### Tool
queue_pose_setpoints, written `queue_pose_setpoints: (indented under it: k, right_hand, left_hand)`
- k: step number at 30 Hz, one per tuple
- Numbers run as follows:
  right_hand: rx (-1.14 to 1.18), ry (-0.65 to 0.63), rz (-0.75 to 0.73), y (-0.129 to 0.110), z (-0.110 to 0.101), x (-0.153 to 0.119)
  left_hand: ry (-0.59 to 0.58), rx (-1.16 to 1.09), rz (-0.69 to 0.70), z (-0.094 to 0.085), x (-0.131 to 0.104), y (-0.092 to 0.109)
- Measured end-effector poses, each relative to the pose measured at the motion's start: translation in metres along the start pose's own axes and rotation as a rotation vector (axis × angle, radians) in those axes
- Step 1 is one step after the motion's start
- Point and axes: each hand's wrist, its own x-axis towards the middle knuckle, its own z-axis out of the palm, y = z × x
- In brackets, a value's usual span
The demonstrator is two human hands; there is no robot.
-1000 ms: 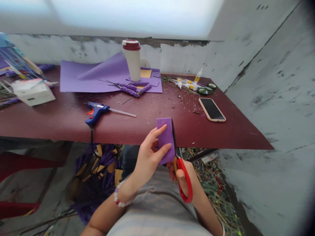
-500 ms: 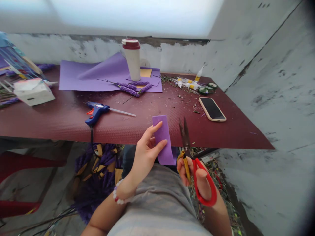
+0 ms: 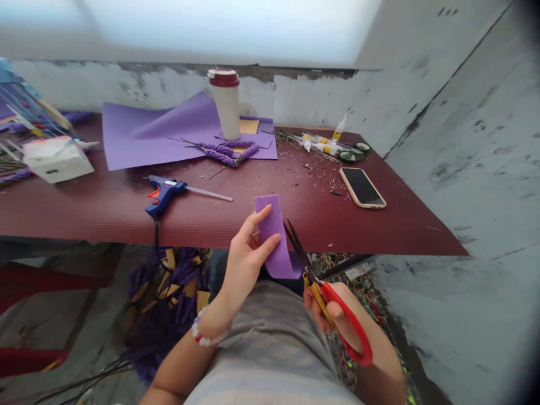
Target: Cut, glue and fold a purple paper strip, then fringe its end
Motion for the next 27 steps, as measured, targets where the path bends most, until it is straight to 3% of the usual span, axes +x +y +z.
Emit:
queue_pose_setpoints:
  k: [7,13,27]
  right_hand:
    - [-0.033,0.036,-0.041,-0.013,0.009,0.004]
    - [-0.037,0.072,-0.103,-0.008,0.013,0.013]
    - [-0.042,0.159,-0.144,-0.004,0.025,0.020]
  left_hand:
    - [-0.013,0.003,-0.058,0.006,-0.006,0.003]
    - [-0.061,0.008,-0.123,0.012,-0.016,0.006]
    - [-0.076,0.044,-0.093,0.019,-0.022,0.001]
